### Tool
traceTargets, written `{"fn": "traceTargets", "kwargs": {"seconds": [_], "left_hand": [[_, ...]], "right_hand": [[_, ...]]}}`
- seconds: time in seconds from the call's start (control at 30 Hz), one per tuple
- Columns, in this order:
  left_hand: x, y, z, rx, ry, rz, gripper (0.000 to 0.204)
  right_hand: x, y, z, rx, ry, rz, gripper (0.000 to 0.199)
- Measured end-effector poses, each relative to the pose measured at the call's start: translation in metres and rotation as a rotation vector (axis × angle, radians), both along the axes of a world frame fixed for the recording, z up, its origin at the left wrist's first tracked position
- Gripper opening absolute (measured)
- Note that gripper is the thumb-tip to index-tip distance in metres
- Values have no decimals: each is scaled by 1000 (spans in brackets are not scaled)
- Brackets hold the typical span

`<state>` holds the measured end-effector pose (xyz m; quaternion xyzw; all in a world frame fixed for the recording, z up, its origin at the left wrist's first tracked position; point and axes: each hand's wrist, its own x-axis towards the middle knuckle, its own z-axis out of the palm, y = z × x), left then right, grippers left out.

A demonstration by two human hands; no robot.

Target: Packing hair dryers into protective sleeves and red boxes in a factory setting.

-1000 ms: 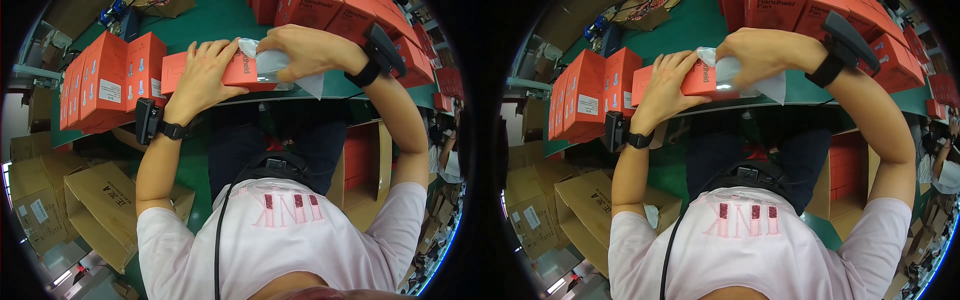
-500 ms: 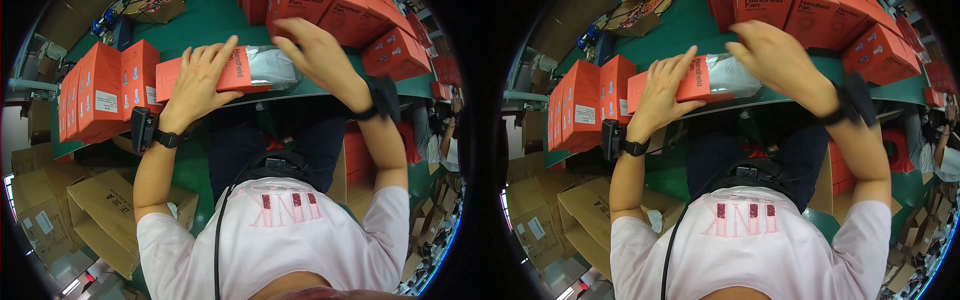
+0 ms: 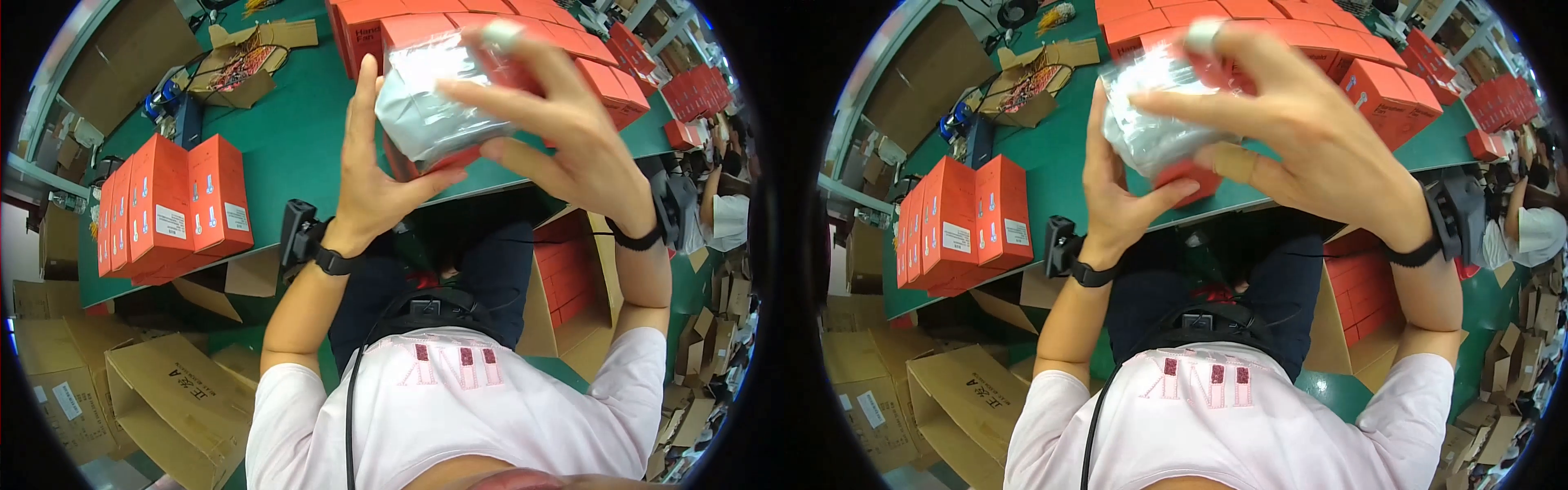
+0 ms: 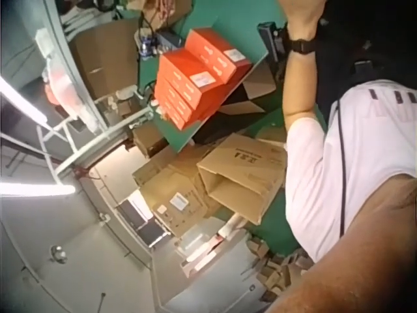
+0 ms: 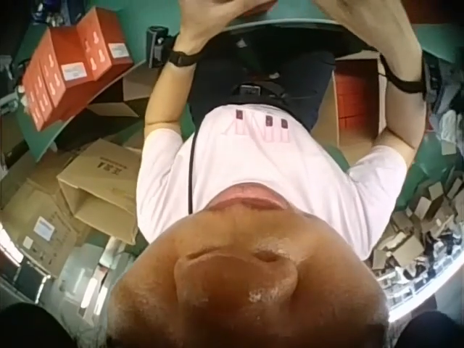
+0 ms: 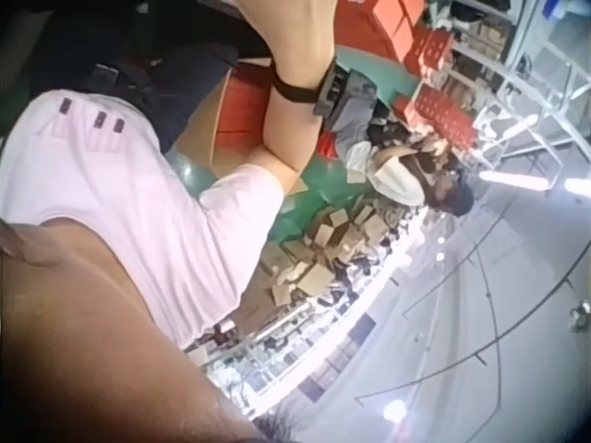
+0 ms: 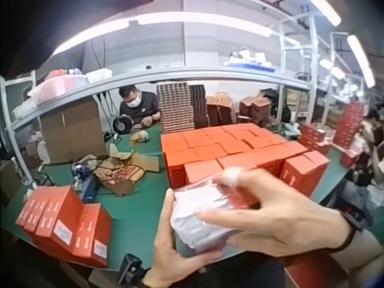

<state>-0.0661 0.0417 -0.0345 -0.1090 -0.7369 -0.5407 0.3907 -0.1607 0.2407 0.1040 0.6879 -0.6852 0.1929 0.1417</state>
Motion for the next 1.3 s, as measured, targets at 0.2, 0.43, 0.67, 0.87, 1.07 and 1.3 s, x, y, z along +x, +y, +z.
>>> {"fn": "traceTargets", "kwargs": {"seconds": [0.2,0.43,0.67,0.87,1.07,1.3], "left_hand": [[-24,5,29,309,55,-149,121],[-35,-14,40,303,-6,-223,94],[-35,-8,35,224,-96,-133,101],[-38,1,35,549,-173,-222,56],[-15,20,-1,-186,140,372,48],[-3,16,3,-334,-90,501,91]], "right_hand": [[-22,-5,-32,-330,-712,-3,56],[-49,-10,-47,-237,-782,3,49],[-38,4,-61,-340,-594,-155,64],[-23,-18,-79,-489,-639,-272,98],[-16,-41,-90,-454,-950,-276,76],[-2,-34,-71,-237,-1051,78,49]]}}
